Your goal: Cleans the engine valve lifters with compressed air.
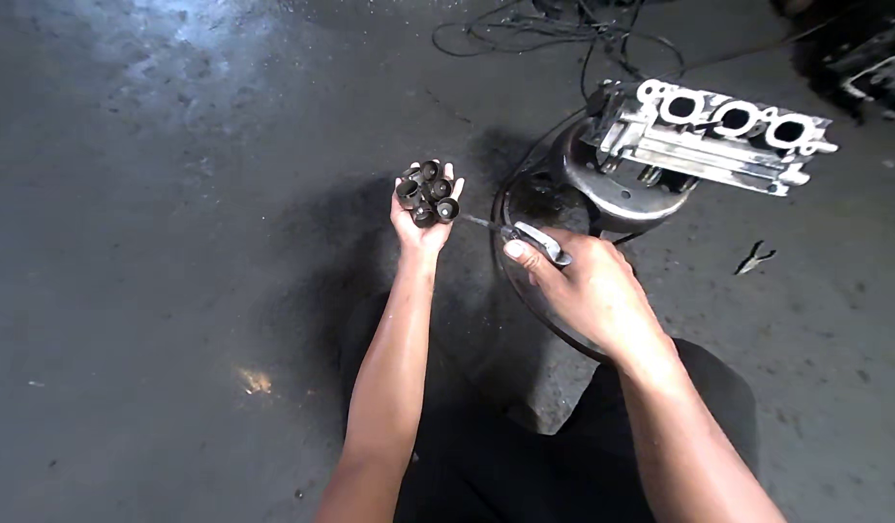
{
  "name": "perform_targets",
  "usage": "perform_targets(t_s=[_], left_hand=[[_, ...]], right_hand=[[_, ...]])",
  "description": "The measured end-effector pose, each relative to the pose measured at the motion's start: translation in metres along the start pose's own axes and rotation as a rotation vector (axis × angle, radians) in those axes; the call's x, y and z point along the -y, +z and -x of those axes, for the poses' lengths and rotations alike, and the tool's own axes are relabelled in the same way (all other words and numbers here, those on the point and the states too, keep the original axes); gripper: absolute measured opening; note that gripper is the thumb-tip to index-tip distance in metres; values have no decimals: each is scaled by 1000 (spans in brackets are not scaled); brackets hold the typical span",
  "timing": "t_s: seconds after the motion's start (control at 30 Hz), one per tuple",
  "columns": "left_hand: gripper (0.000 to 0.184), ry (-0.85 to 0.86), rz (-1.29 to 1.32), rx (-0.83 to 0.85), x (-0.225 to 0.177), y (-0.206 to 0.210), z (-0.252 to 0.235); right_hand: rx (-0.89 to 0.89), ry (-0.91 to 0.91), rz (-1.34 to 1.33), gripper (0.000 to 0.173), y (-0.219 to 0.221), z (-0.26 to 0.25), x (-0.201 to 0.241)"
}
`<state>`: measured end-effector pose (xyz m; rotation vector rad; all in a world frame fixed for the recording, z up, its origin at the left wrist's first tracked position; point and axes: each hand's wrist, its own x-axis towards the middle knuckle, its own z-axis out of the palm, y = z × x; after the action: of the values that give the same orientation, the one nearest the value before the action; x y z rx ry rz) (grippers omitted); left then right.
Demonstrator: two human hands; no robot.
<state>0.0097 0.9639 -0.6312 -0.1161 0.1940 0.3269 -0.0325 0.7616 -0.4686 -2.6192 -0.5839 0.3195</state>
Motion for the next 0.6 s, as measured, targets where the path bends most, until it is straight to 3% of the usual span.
perform_targets(t_s=[0.47, 0.6], left_hand=[[56, 12, 22, 15, -1, 4, 6], [51, 5, 79, 17, -2, 6, 6]], right_hand=[[-53, -102, 63, 61, -1, 1, 24], [15, -151, 62, 58, -3, 4, 36]])
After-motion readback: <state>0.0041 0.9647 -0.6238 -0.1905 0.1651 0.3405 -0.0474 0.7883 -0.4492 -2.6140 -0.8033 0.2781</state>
